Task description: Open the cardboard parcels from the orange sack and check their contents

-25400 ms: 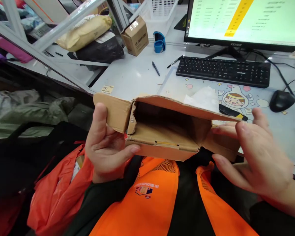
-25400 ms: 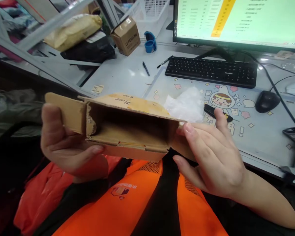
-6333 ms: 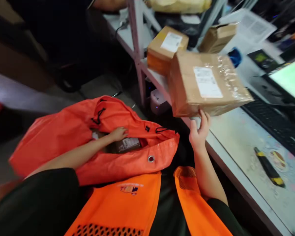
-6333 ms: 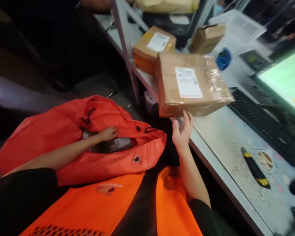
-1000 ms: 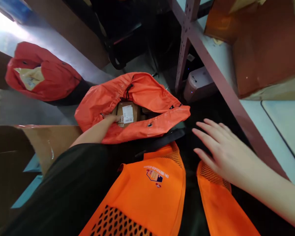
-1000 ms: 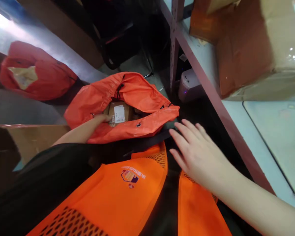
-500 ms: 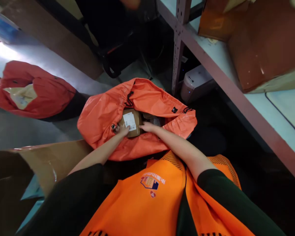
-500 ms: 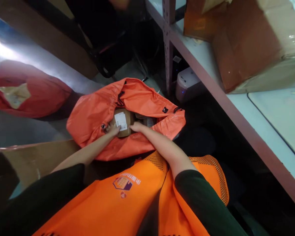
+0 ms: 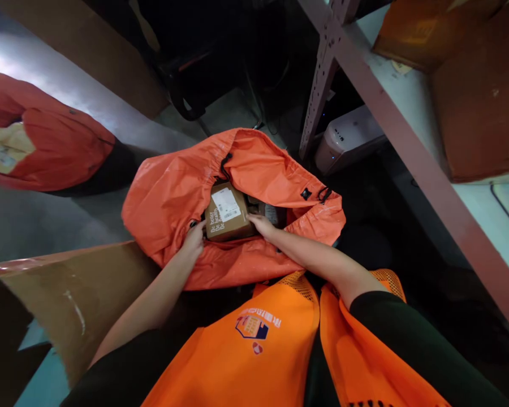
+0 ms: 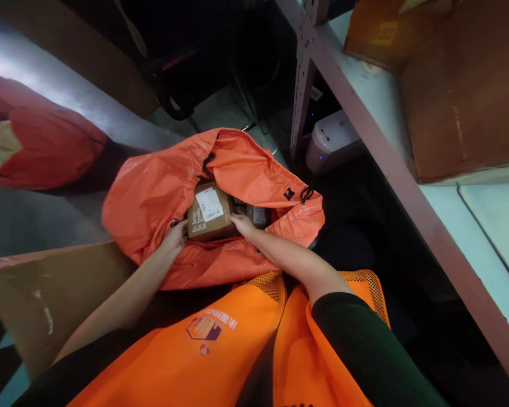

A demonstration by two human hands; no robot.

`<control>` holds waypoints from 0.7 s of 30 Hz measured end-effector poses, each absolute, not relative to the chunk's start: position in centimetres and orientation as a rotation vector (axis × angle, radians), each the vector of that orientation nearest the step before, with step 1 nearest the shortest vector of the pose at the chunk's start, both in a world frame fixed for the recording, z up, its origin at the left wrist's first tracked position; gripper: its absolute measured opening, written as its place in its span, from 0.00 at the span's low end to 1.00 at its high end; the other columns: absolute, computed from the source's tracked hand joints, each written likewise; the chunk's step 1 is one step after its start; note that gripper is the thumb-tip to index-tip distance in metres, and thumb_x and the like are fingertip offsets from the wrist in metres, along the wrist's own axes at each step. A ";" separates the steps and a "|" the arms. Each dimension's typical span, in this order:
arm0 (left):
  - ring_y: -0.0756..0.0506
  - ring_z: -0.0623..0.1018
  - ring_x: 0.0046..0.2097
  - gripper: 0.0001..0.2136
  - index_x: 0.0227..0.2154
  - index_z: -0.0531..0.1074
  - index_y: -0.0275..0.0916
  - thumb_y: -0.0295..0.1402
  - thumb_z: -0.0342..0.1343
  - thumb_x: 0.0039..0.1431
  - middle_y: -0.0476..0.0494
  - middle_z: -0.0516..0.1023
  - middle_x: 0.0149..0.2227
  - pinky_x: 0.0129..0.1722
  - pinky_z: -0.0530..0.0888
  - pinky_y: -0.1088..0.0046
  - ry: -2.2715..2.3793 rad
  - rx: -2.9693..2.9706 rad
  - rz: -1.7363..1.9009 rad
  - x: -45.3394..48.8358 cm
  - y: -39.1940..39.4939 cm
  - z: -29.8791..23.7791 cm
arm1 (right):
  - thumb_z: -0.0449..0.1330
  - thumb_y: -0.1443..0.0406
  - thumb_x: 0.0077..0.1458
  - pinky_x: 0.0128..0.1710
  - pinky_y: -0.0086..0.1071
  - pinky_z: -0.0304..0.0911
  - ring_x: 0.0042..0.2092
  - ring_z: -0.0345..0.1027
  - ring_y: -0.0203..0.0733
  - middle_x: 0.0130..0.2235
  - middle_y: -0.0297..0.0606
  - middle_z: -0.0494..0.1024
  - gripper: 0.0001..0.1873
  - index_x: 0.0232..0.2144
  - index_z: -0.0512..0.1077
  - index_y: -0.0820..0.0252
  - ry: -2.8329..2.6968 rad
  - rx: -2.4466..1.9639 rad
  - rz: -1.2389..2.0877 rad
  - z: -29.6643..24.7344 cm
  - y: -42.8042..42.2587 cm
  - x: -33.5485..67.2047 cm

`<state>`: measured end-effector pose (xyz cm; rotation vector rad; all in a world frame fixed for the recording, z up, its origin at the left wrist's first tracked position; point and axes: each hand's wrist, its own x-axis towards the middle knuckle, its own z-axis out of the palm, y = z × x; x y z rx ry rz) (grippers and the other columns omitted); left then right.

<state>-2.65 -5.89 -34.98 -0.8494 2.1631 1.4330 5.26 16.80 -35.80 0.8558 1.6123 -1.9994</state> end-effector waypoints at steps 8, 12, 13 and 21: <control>0.40 0.79 0.65 0.22 0.63 0.73 0.45 0.43 0.43 0.76 0.43 0.83 0.59 0.59 0.82 0.63 1.736 -1.011 1.825 -1.8 -4.6 -34.6 | 0.67 0.50 0.62 0.72 0.37 0.58 0.72 0.65 0.47 0.70 0.46 0.72 0.28 0.56 0.82 0.62 1.583 0.906 -2.262 -35.8 15.7 4.4; 0.31 0.85 0.55 0.23 0.60 0.76 0.39 0.45 0.47 0.74 0.35 0.87 0.48 0.53 0.85 0.47 1.500 -1.055 1.771 -0.5 -3.9 -33.1 | 0.68 0.51 0.61 0.72 0.39 0.58 0.68 0.70 0.48 0.67 0.49 0.76 0.26 0.54 0.83 0.63 1.660 0.815 -2.278 -34.5 16.9 4.3; 0.30 0.86 0.53 0.22 0.60 0.75 0.37 0.43 0.48 0.73 0.34 0.87 0.46 0.51 0.86 0.45 1.469 -1.060 1.753 0.1 -4.0 -32.5 | 0.68 0.52 0.61 0.71 0.40 0.59 0.67 0.71 0.49 0.66 0.50 0.78 0.25 0.53 0.83 0.64 1.685 0.781 -2.278 -33.9 17.1 4.5; 0.36 0.88 0.51 0.24 0.61 0.76 0.50 0.36 0.52 0.63 0.44 0.88 0.46 0.48 0.89 0.57 1.498 -0.906 1.747 4.9 -9.4 -27.3 | 0.78 0.52 0.52 0.73 0.44 0.56 0.68 0.67 0.50 0.62 0.46 0.77 0.32 0.57 0.79 0.55 2.264 0.151 -2.239 -25.1 18.6 8.5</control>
